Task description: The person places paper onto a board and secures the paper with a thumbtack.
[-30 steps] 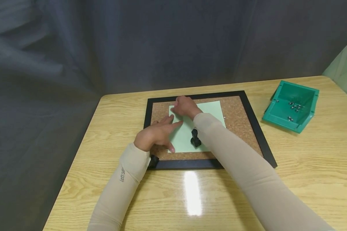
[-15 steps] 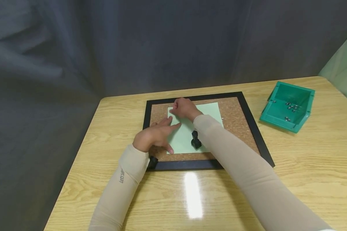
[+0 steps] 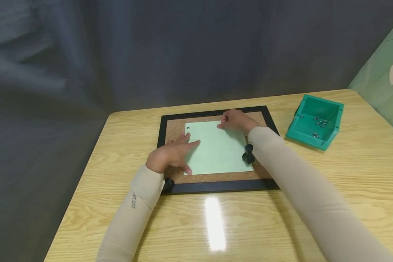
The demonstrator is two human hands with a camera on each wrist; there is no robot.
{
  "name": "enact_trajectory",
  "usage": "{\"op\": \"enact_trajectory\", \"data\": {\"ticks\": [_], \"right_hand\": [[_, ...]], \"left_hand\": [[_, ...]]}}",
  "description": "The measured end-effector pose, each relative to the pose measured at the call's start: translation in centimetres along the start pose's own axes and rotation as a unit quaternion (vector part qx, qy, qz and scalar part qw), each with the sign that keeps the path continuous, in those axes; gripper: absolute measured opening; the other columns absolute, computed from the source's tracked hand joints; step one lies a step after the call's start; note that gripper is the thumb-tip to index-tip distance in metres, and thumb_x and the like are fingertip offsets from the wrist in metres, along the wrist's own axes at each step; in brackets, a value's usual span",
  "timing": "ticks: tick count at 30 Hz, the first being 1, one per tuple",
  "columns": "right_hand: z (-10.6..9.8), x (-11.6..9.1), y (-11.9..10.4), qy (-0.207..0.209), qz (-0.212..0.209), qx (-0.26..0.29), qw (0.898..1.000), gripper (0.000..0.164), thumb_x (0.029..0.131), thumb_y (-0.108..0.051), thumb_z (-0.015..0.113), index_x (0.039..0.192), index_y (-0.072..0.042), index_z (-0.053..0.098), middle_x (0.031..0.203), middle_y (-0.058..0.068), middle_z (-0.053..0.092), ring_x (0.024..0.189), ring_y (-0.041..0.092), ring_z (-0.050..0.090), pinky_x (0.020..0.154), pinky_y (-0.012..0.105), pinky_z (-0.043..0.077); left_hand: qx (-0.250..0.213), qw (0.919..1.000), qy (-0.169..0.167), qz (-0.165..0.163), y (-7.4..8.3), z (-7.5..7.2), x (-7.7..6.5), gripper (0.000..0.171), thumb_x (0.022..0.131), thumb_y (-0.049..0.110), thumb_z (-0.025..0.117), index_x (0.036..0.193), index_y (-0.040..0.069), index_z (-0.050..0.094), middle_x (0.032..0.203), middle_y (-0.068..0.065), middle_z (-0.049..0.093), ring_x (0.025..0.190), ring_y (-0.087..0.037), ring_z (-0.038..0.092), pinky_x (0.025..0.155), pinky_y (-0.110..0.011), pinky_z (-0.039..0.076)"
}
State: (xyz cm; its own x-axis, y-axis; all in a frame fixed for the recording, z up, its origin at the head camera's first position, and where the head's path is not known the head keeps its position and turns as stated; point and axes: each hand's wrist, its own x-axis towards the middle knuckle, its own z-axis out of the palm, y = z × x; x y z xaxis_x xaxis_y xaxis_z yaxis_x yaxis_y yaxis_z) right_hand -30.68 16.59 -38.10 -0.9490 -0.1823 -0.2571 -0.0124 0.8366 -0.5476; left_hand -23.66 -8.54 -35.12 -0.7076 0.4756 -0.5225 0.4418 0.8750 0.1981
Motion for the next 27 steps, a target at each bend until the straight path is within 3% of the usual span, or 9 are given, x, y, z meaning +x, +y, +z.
{"op": "enact_trajectory", "data": {"ticks": [4,7,14,21,27], "right_hand": [[-0.5,-0.5,1.3,-0.037,-0.019,0.024,0.999,0.023,0.095,-0.032,0.069,0.102,-0.012,0.061,0.089,0.004,0.052,0.082,0.021,0.048,0.074,0.035,0.040],[-0.8,-1.0,1.9,-0.078,-0.060,0.021,0.995,0.023,0.093,-0.028,0.072,0.104,-0.011,0.061,0.088,0.003,0.047,0.083,0.020,0.045,0.077,0.036,0.037],[-1.7,-4.0,2.5,-0.182,-0.133,0.000,0.974,0.017,0.088,-0.020,0.077,0.094,-0.010,0.064,0.083,0.001,0.049,0.080,0.018,0.046,0.073,0.033,0.039],[-1.1,-8.3,2.6,-0.216,-0.158,-0.009,0.964,0.013,0.084,-0.020,0.079,0.082,-0.014,0.069,0.072,-0.002,0.054,0.073,0.015,0.050,0.068,0.028,0.043],[-0.8,-10.2,2.4,-0.212,-0.158,-0.030,0.964,0.013,0.084,-0.019,0.079,0.079,-0.017,0.067,0.071,-0.003,0.055,0.071,0.013,0.051,0.067,0.027,0.044]], "left_hand": [[-0.009,0.9999,-0.006,-0.004,0.0,0.2,0.0,0.114,0.074,0.039,0.083,0.161,0.032,0.011,0.168,-0.006,-0.013,0.156,-0.025,-0.015,0.126,-0.055,0.003],[-0.013,0.9999,-0.008,-0.005,0.1,0.2,-0.2,0.113,0.074,0.039,0.083,0.161,0.032,0.011,0.168,-0.007,-0.014,0.155,-0.026,-0.015,0.126,-0.055,0.003],[-0.018,0.9998,0.002,0.002,0.5,0.1,-0.5,0.113,0.074,0.038,0.083,0.161,0.031,0.011,0.168,-0.007,-0.013,0.155,-0.026,-0.017,0.125,-0.056,0.003],[-0.019,0.9998,0.002,0.010,0.9,0.0,-0.4,0.113,0.074,0.040,0.082,0.161,0.031,0.010,0.168,-0.007,-0.014,0.155,-0.026,-0.016,0.125,-0.057,0.003],[-0.021,0.9997,0.003,0.009,1.1,0.0,-0.3,0.114,0.074,0.040,0.082,0.161,0.032,0.009,0.168,-0.006,-0.014,0.155,-0.025,-0.016,0.125,-0.057,0.003]]}}
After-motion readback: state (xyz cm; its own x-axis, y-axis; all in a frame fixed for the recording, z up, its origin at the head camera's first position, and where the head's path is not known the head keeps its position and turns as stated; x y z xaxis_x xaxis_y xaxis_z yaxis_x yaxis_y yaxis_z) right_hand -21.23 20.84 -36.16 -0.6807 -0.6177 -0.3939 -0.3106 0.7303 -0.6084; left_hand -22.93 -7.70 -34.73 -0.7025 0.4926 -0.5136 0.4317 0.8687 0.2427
